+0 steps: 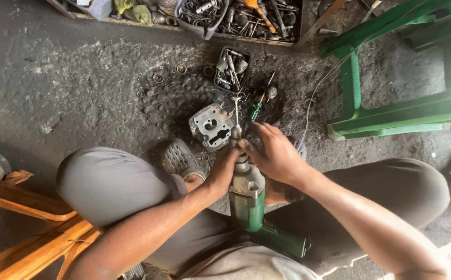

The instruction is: The person manipulates internal engine components within an engine cylinder head while holding a portable power drill to lap or clean small internal parts by hand.

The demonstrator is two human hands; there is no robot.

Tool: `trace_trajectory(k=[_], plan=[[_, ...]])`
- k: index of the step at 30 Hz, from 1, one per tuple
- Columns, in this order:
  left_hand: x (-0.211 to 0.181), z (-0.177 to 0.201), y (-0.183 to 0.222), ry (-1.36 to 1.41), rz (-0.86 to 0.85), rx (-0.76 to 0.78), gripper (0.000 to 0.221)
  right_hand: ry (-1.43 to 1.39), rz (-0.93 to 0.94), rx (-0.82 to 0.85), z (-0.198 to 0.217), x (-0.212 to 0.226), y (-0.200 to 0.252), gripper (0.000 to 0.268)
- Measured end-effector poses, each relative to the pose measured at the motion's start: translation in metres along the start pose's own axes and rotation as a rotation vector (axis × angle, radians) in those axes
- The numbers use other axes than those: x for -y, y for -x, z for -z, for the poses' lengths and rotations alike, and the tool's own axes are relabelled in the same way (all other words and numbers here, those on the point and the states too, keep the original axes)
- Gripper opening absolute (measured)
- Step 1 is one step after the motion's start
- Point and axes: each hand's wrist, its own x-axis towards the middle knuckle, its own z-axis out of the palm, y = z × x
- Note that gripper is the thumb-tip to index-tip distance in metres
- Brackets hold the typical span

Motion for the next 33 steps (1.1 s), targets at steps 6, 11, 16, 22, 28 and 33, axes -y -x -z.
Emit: trace_trajectory(k=[6,11,16,22,28,33], plan=[[0.005,0.002,-0.005,0.224,-0.030,-0.032,0.046,-0.611,-0.455,0.222,-0.017,-0.008,-0.009,0.045],[0.012,-0.001,-0.002,0.225,-0.116,-0.046,0.043,-0.761,-0.608,0.326,-0.016,-0.013,-0.011,0.037],[0.019,0.000,-0.003,0.191,-0.227,-0.009,0.041,-0.901,-0.597,0.330,-0.020,-0.016,-0.007,0.033],[0.017,0.004,-0.003,0.201,-0.087,-0.055,0.048,-0.878,-0.547,0.339,-0.022,-0.018,-0.001,0.041],[0.003,0.005,-0.005,0.150,-0.022,-0.067,0.046,-0.430,-0.418,0.301,-0.023,-0.017,0.009,0.072],[-0.016,0.001,0.000,0.090,-0.018,-0.109,0.031,-0.487,-0.345,0.352,-0.023,-0.008,0.030,0.106]])
